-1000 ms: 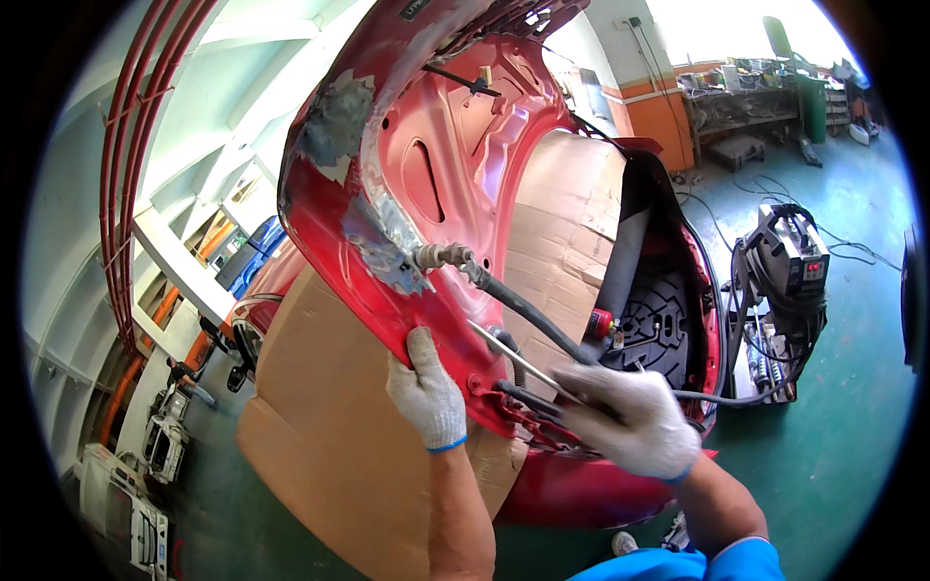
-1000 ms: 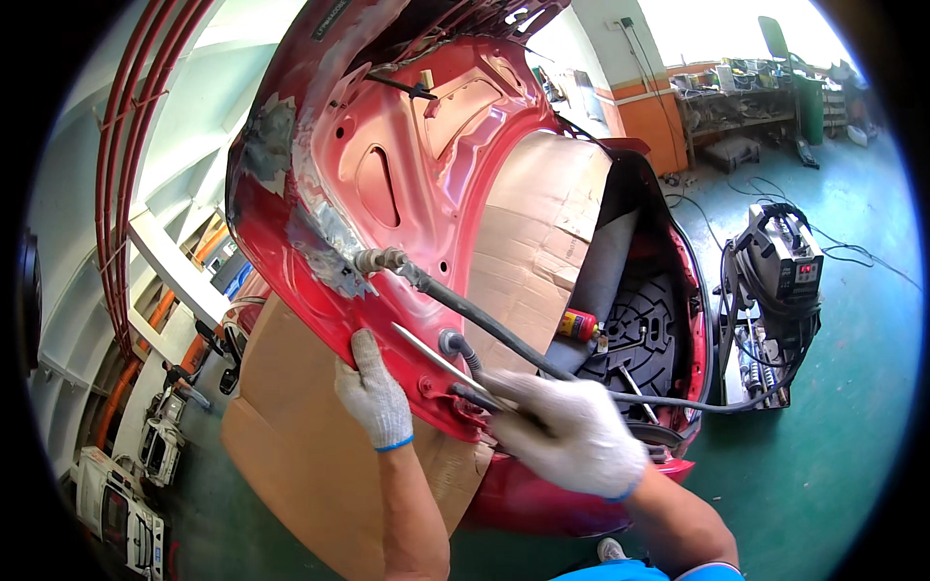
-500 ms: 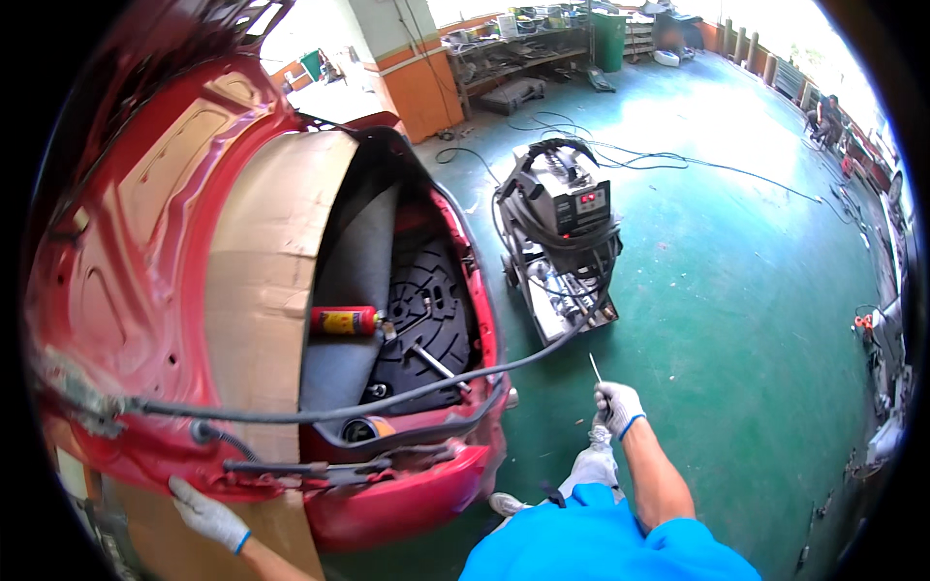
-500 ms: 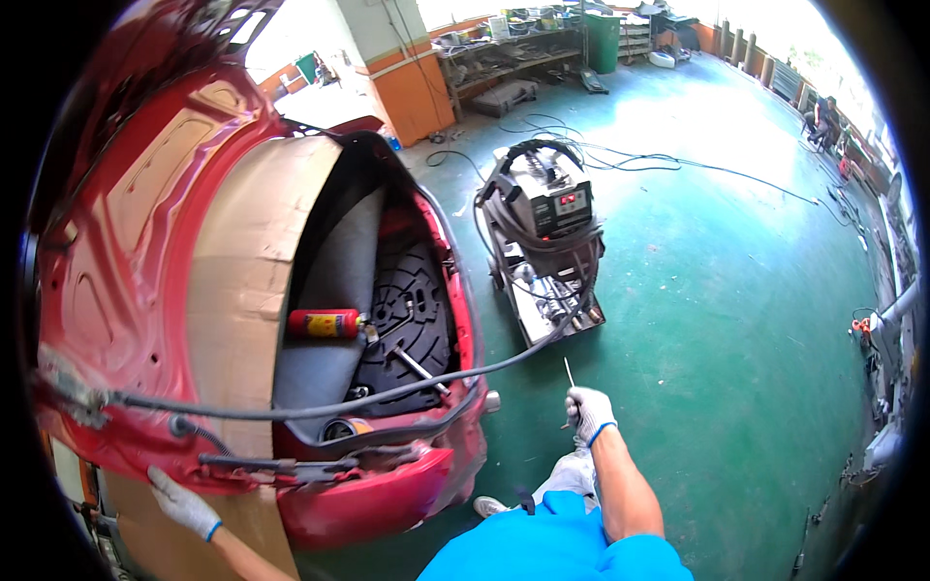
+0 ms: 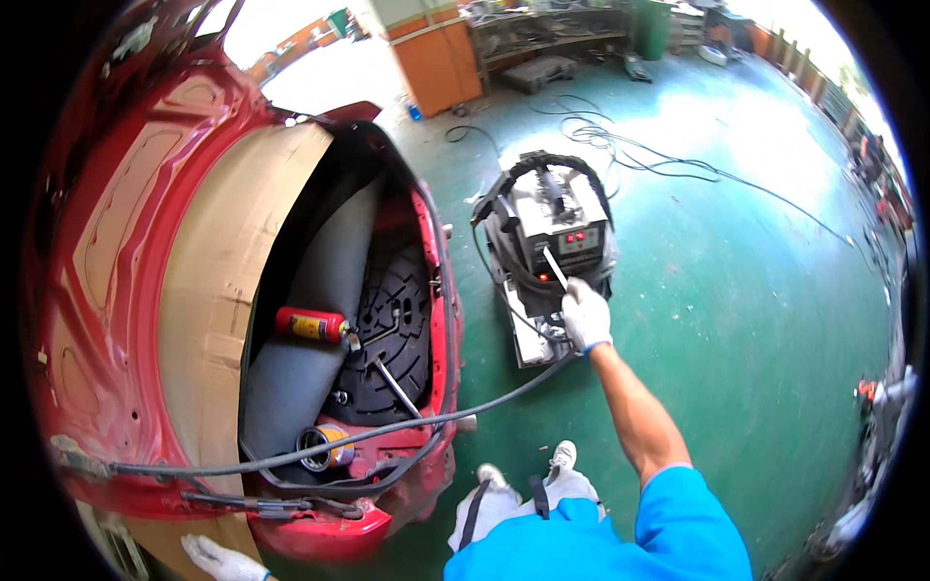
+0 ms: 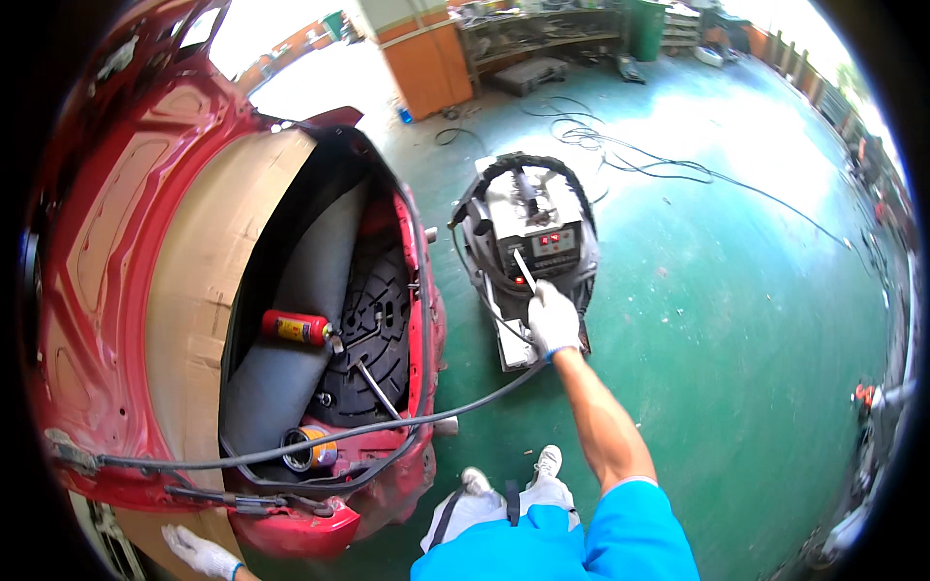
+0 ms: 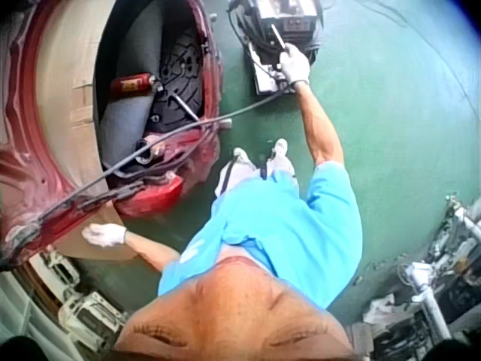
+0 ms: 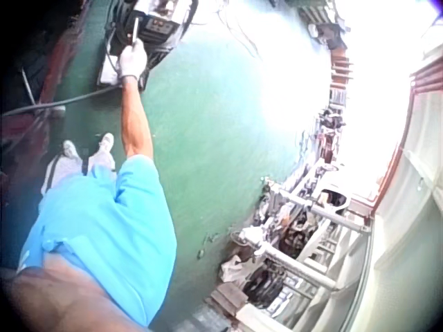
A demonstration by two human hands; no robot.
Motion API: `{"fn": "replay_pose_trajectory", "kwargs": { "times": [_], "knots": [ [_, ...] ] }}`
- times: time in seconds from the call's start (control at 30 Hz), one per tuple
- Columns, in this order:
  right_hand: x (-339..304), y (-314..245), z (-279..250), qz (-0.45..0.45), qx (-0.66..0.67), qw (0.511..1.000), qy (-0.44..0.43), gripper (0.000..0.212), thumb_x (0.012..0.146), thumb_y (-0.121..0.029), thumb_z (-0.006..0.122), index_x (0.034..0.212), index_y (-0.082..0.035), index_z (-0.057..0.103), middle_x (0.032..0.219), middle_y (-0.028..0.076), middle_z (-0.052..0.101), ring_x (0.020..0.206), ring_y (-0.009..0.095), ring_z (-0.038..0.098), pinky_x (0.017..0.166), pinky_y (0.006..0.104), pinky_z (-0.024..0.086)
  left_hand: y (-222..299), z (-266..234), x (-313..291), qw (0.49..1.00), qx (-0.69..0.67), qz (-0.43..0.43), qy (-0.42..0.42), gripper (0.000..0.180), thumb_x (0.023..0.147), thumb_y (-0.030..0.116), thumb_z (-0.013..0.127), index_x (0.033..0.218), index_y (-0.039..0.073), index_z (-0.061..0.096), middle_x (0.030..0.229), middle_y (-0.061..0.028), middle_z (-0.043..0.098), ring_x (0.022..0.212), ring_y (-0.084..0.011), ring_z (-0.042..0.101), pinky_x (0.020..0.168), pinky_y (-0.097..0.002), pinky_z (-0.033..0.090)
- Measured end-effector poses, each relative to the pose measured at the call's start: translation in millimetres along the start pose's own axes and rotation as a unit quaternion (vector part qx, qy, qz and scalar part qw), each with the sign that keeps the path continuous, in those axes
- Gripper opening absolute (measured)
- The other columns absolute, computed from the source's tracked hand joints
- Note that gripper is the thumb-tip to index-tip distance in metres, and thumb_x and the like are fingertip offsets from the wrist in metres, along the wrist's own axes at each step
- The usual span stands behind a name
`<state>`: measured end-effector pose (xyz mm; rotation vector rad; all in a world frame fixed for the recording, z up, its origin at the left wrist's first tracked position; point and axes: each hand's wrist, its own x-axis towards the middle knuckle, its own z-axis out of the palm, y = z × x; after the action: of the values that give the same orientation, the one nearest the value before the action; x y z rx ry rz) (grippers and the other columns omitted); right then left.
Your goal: The person plugs in a welding machine, then uses a welding torch to weld a section of the red car's trunk lid. The person also uses a wire brush to clean the weld area.
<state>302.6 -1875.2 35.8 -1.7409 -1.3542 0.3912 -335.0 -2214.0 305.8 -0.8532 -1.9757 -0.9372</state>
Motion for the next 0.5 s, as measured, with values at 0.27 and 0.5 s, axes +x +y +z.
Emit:
{"fn": "replay_pose_trajectory", "kwargs": {
  "times": [0.27, 0.5],
  "knots": [
    [182, -23, 70, -0.049, -0.312, 0.949, -0.018, 0.029, 0.095, -0.018, 0.054, 0.120, -0.015, 0.068, 0.113, 0.020, 0.068, 0.103, 0.042, 0.067, 0.089, 0.0501, 0.054, 160, 45, -134, 0.900, -0.271, -0.129, -0.316, 0.017, 0.093, -0.006, 0.061, 0.107, -0.006, 0.071, 0.109, -0.0137, 0.070, 0.100, -0.0223, 0.069, 0.088, -0.0333, 0.056],
    [203, -3, 91, -0.143, -0.458, 0.874, -0.074, 0.018, 0.094, -0.021, 0.060, 0.106, -0.016, 0.072, 0.107, 0.013, 0.065, 0.097, 0.037, 0.065, 0.081, 0.0505, 0.055, 162, 135, -201, 0.783, -0.224, 0.112, -0.569, 0.018, 0.085, 0.011, 0.074, 0.101, 0.005, 0.075, 0.097, -0.0137, 0.075, 0.089, -0.0327, 0.073, 0.079, -0.0426, 0.058]
  ]
}}
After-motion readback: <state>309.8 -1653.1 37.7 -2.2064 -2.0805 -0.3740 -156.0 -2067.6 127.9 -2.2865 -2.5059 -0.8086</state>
